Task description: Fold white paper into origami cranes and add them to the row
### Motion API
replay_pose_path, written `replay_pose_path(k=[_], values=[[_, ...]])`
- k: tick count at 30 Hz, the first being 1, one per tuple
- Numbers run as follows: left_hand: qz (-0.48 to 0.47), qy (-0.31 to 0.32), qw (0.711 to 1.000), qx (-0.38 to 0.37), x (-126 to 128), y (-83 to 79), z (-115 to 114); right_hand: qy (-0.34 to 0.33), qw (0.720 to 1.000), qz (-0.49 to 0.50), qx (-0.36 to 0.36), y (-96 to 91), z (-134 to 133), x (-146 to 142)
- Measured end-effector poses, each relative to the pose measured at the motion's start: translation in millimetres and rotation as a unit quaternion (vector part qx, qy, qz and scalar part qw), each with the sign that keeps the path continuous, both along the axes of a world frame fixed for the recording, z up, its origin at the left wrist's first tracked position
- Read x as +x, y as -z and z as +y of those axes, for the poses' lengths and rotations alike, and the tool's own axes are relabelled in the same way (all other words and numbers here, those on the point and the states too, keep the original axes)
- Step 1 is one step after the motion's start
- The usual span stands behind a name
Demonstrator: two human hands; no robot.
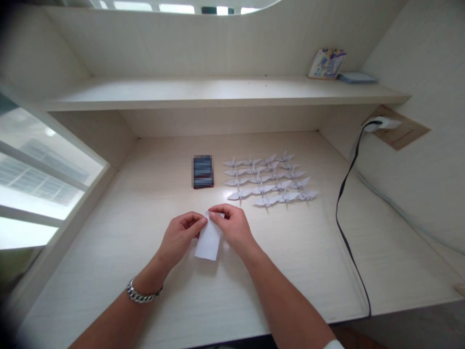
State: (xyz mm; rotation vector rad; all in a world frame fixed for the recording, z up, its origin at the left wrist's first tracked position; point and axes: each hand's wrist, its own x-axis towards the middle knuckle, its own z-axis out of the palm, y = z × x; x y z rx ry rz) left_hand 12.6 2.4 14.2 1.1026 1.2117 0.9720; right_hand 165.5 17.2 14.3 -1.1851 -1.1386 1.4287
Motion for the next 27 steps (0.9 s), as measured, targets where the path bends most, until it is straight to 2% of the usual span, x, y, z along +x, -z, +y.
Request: replay_pose_path(k=[8, 16, 27], values=[[0.004, 0.000, 1.000, -0.012, 1.6, 4.6, -6.9, -0.010, 0.999, 0.017, -0.041, 6.4, 0.1, -0.3], [0.014, -0.015, 1.000, -0.014, 0.5, 4.0, -9.7, -0.010, 1.000, -0.007, -0.009, 7.2, -1.6, 0.4], [0.029, -0.011, 0.999, -0.028, -1.9, 4.5, -8.5, -0.020, 1.000, -0.020, -0.012, 8.2, -0.6, 0.8]])
